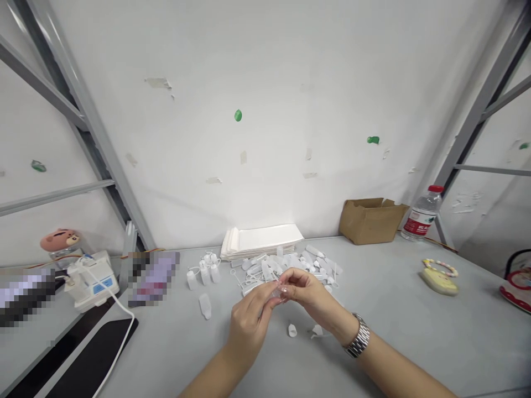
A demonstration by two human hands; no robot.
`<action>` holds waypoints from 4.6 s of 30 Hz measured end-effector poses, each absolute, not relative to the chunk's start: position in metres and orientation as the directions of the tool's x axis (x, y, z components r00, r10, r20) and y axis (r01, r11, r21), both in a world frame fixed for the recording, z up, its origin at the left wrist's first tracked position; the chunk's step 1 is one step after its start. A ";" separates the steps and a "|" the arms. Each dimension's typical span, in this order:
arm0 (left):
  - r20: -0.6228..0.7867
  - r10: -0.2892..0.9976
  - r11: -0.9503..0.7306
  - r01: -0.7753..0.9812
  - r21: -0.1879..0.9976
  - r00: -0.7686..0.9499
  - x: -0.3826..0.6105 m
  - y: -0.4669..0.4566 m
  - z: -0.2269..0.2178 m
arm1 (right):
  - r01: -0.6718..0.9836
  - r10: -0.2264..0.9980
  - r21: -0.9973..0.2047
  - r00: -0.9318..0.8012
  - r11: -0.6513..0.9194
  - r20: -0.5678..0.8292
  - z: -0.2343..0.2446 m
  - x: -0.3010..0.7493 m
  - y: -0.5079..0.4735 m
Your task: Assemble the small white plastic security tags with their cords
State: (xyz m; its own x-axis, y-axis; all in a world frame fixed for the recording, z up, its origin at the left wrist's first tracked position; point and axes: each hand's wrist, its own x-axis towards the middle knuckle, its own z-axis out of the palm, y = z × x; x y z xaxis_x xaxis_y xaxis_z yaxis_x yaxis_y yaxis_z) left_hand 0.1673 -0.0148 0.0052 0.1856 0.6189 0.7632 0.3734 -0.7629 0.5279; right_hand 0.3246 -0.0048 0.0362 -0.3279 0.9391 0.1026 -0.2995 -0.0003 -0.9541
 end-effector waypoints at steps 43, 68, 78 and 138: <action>0.235 0.972 -0.236 0.051 0.970 0.017 0.174 -0.016 0.013 | -0.168 0.953 -0.957 -0.153 0.235 0.261 0.029 0.312 -0.010; 0.190 0.978 -0.180 0.109 0.978 -0.086 0.167 -0.007 0.014 | 0.820 0.950 -0.505 0.139 -0.269 -0.279 0.046 0.416 0.027; 0.237 0.968 -0.225 0.134 0.965 -0.084 0.167 -0.008 0.014 | 0.875 0.948 -0.404 0.164 -0.267 -0.271 0.037 0.416 0.031; 0.513 0.855 -0.500 0.397 0.770 0.081 0.175 -0.008 -0.001 | -0.305 0.989 -0.942 0.008 0.140 0.145 0.034 0.326 0.001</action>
